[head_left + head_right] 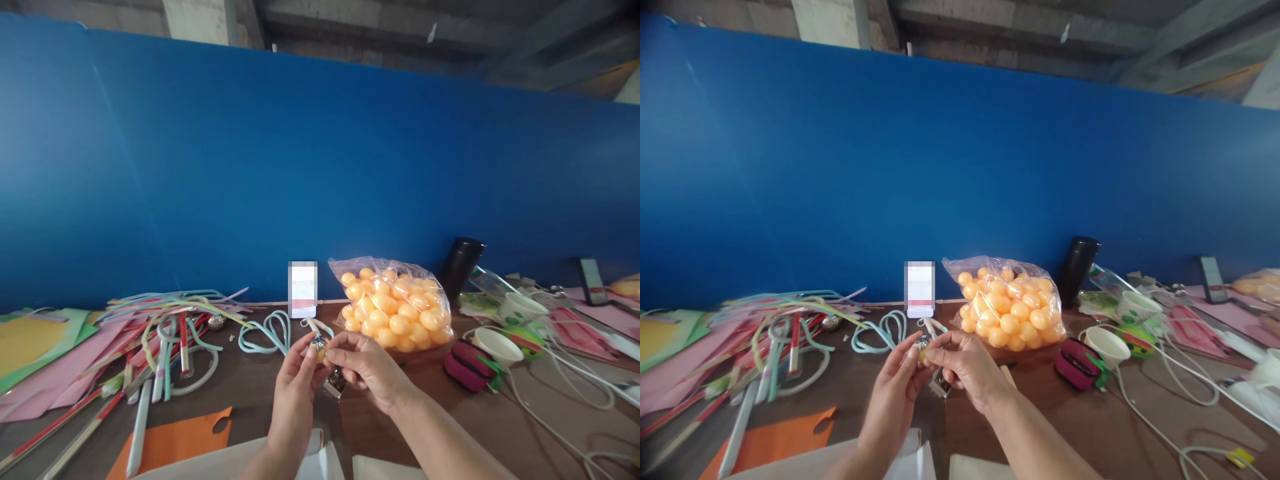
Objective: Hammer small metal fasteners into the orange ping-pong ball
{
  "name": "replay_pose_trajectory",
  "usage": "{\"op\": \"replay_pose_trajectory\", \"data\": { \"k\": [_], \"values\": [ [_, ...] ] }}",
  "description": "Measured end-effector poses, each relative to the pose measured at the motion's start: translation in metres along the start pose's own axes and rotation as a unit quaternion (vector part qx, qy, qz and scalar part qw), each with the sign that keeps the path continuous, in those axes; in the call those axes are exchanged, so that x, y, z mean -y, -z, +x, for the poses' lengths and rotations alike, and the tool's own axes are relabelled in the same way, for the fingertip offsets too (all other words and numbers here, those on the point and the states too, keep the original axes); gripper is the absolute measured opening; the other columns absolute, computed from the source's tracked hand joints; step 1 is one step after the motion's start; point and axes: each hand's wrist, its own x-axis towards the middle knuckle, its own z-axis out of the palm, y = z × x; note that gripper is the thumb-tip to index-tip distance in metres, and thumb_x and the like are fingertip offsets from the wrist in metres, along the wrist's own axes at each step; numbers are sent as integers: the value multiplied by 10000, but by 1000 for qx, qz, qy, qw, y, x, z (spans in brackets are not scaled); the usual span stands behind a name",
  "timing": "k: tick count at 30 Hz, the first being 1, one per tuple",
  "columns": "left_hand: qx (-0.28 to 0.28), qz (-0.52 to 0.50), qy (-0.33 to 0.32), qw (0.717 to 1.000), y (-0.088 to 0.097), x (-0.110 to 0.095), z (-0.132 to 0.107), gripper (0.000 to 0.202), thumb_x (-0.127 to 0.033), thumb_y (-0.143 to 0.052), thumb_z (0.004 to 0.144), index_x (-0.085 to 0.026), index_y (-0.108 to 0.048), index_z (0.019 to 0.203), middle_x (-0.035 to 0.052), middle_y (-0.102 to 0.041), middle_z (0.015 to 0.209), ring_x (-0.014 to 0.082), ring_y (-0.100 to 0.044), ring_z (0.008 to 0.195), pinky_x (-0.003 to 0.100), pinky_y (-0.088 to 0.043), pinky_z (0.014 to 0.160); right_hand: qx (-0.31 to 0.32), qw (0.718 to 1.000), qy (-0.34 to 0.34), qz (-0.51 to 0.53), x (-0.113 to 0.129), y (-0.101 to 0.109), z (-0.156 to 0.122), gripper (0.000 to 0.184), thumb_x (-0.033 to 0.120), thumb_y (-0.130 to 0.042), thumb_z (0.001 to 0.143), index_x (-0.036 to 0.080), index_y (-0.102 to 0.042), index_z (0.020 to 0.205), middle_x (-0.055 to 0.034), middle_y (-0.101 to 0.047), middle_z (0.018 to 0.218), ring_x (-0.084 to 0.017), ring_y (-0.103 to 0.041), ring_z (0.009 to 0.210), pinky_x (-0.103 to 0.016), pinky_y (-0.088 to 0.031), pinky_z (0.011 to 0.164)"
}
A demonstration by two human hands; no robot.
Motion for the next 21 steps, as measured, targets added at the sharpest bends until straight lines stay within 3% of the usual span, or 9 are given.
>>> {"op": "replay_pose_trajectory", "data": {
  "k": [21],
  "values": [
    [-4, 42, -39, 998, 2, 5, 2, 386, -364, -705, 780, -188, -653, 1120, 59, -716, 940, 160, -672, 822, 301, -546, 793, 29, 996, -22, 85, -10, 8, 5, 176, 221, -815, 704, 154, -674, 784, -10, -719, 669, 0, -390, 371, -142, -112, 349]
  ]
}}
